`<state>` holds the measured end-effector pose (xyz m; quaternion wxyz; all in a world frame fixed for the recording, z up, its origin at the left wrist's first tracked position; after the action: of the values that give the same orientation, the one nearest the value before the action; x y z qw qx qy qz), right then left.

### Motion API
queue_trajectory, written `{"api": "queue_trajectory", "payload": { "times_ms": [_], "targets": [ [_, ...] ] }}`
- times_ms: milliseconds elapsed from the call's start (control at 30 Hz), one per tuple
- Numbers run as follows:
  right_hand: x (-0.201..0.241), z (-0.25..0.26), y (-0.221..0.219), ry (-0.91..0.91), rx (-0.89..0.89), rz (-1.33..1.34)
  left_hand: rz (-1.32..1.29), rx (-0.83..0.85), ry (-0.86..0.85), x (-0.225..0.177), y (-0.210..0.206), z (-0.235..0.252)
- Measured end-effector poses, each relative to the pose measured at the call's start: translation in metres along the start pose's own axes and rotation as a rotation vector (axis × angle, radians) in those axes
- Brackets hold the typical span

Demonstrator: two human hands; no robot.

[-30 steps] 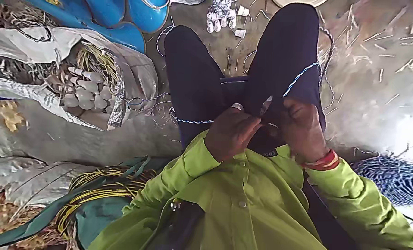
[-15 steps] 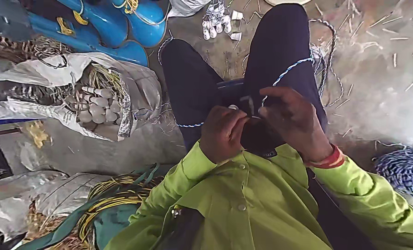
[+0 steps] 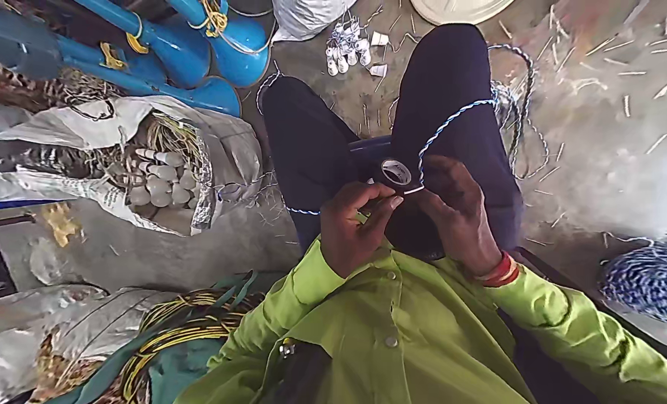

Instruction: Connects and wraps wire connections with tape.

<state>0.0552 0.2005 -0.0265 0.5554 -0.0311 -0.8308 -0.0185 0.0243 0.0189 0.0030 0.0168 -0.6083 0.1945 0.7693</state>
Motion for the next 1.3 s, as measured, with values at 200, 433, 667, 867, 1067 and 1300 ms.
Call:
{"api": "queue_trajectory", "payload": {
  "times_ms": [200,433,667,867,1067,1300],
  "targets": [
    [-0.004,0.005,-0.004,0.117,0.080,0.223,0.008,0.009,-0.002,-0.005,-0.001,0.000],
    [-0.009,0.006,-0.005,0.224,0.084,0.333,0.025,0.015,0.014,-0.005,-0.003,0.000],
    [-0.006,-0.001,-0.011,0.178,-0.041,0.226,0.144,-0.052,-0.056,0.000,-0.005,0.002],
    [0.000,0.001,-0.012,0.168,-0.130,0.169,0.174,0.015,-0.118,0.004,-0.013,0.001],
    [-0.006,0.001,-0.016,0.055,-0.123,0.322,0.164,0.048,-0.133,0.002,-0.017,0.003],
    [-0.002,0.000,-0.023,-0.047,-0.056,0.345,0.083,0.006,-0.052,0.003,-0.012,0.002]
  ]
}}
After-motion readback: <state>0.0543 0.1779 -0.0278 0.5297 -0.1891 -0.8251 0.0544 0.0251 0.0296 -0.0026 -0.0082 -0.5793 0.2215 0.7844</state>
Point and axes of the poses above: each hand's wrist, its own z-axis towards the middle knuckle, its own y-axis out of the back of the hand, x = y × z, the point moved 1 cm from there along z, towards the middle knuckle, and after that the axes turned 8 degrees about -y, right-handed, at the moved point
